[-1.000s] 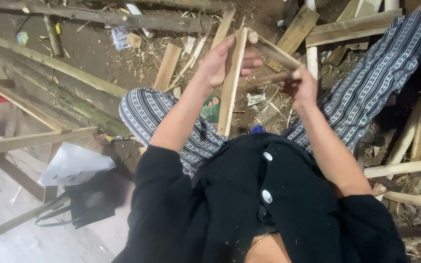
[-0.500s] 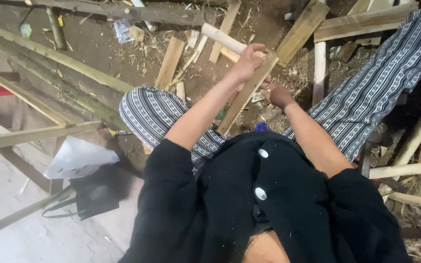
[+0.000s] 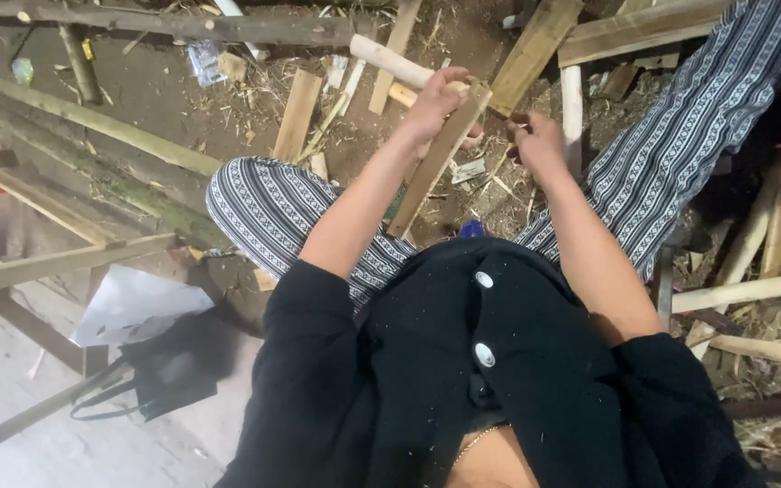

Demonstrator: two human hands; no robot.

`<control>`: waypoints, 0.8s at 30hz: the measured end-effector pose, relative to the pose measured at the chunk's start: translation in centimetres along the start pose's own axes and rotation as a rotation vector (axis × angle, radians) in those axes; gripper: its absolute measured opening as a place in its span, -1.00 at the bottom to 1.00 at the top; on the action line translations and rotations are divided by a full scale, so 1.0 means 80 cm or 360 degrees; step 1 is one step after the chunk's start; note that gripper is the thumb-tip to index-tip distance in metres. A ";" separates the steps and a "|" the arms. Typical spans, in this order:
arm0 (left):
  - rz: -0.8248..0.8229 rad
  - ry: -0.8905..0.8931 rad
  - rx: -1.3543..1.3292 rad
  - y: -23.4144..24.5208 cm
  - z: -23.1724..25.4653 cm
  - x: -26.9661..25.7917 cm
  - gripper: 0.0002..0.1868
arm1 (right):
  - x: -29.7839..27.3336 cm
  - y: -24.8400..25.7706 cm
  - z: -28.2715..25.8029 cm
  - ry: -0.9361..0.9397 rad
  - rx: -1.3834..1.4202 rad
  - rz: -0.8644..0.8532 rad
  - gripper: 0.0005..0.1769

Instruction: The person sits on the ground assembling a small frame from wooden sticks and flat slats. They hammer a peg into a joint with a mallet, fit sticks into the frame, and then saw a wooden stick to length with a red-handled hand saw, placing cut pieces aside.

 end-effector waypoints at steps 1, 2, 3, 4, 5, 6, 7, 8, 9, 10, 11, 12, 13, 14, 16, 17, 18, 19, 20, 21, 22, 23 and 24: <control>-0.0002 -0.0001 0.0000 0.002 -0.007 0.004 -0.52 | 0.002 0.000 0.002 0.0000 0.0000 0.0002 -0.71; -0.0027 -0.0041 -0.0011 0.004 -0.012 0.008 -0.51 | 0.004 -0.002 0.005 -0.0045 0.0073 -0.0039 -0.71; -0.0051 -0.0081 -0.0025 0.006 -0.017 0.012 -0.50 | 0.005 -0.005 0.007 -0.0089 0.0142 -0.0081 -0.71; -0.0052 -0.0081 -0.0028 0.008 -0.017 0.014 -0.50 | 0.010 -0.006 0.008 -0.0089 0.0140 -0.0080 -0.71; -0.0032 -0.0142 0.0047 0.011 -0.016 0.016 -0.51 | 0.015 -0.007 0.010 -0.0123 0.0278 -0.0079 -0.70; -0.0013 -0.0204 0.0121 0.014 -0.014 0.019 -0.52 | 0.021 -0.009 0.011 -0.0157 0.0417 -0.0078 -0.68; -0.0011 -0.0202 0.0120 0.014 -0.012 0.017 -0.52 | 0.031 -0.012 0.011 -0.0157 0.0415 -0.0081 -0.68; -0.0006 -0.0161 0.0136 0.014 -0.012 0.016 -0.52 | 0.042 -0.013 0.011 -0.0180 0.0509 -0.0057 -0.67; -0.0003 -0.0118 0.0153 0.014 -0.011 0.016 -0.52 | 0.054 -0.014 0.011 -0.0206 0.0604 -0.0033 -0.65; -0.0003 -0.0114 0.0153 0.014 -0.009 0.014 -0.52 | 0.067 -0.016 0.014 -0.0210 0.0603 -0.0035 -0.65; -0.0038 -0.0106 0.0158 0.012 -0.006 0.012 -0.52 | 0.081 -0.016 0.006 -0.0051 0.0717 -0.0030 -0.57; -0.0072 -0.0097 0.0164 0.011 -0.004 0.011 -0.53 | 0.095 -0.015 -0.002 0.0109 0.0829 -0.0025 -0.49; -0.0066 -0.0094 0.0162 0.012 -0.007 0.014 -0.53 | 0.113 -0.021 0.004 0.0107 0.0827 -0.0033 -0.49; -0.0047 -0.0109 0.0238 0.014 -0.011 0.018 -0.50 | 0.131 -0.030 0.009 0.0053 0.0994 -0.0105 -0.46; -0.0016 -0.0119 0.0312 0.016 -0.011 0.018 -0.48 | 0.166 -0.050 0.024 -0.0006 0.1158 -0.0191 -0.42; -0.0023 -0.0121 0.0465 0.016 -0.009 0.015 -0.49 | 0.184 -0.060 0.032 -0.0058 0.1383 -0.0231 -0.37; -0.0031 -0.0123 0.0618 0.016 -0.007 0.012 -0.51 | 0.201 -0.070 0.040 -0.0112 0.1609 -0.0271 -0.32; -0.0022 -0.0120 0.0617 0.019 -0.007 0.014 -0.51 | 0.210 -0.073 0.040 -0.0113 0.1607 -0.0280 -0.32; -0.0025 -0.0164 0.0671 0.021 -0.006 0.014 -0.51 | 0.219 -0.075 0.044 -0.0187 0.1666 -0.0229 -0.26; -0.0028 -0.0207 0.0726 0.022 -0.006 0.014 -0.51 | 0.227 -0.078 0.050 -0.0262 0.1723 -0.0178 -0.20; -0.0019 -0.0204 0.0723 0.024 -0.007 0.017 -0.51 | 0.228 -0.080 0.048 -0.0263 0.1720 -0.0188 -0.20; -0.0022 -0.0205 0.0653 0.025 -0.008 0.020 -0.51 | 0.229 -0.079 0.050 -0.0292 0.1786 -0.0127 -0.25; -0.0026 -0.0206 0.0582 0.026 -0.009 0.022 -0.52 | 0.230 -0.078 0.053 -0.0322 0.1851 -0.0066 -0.30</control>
Point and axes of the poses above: each hand's wrist, its own x-axis towards the middle knuckle, its own y-axis out of the back of the hand, z = x × y, the point moved 7 cm from there along x, towards the middle knuckle, and after that the axes turned 11 degrees about z, right-handed, at the moved point
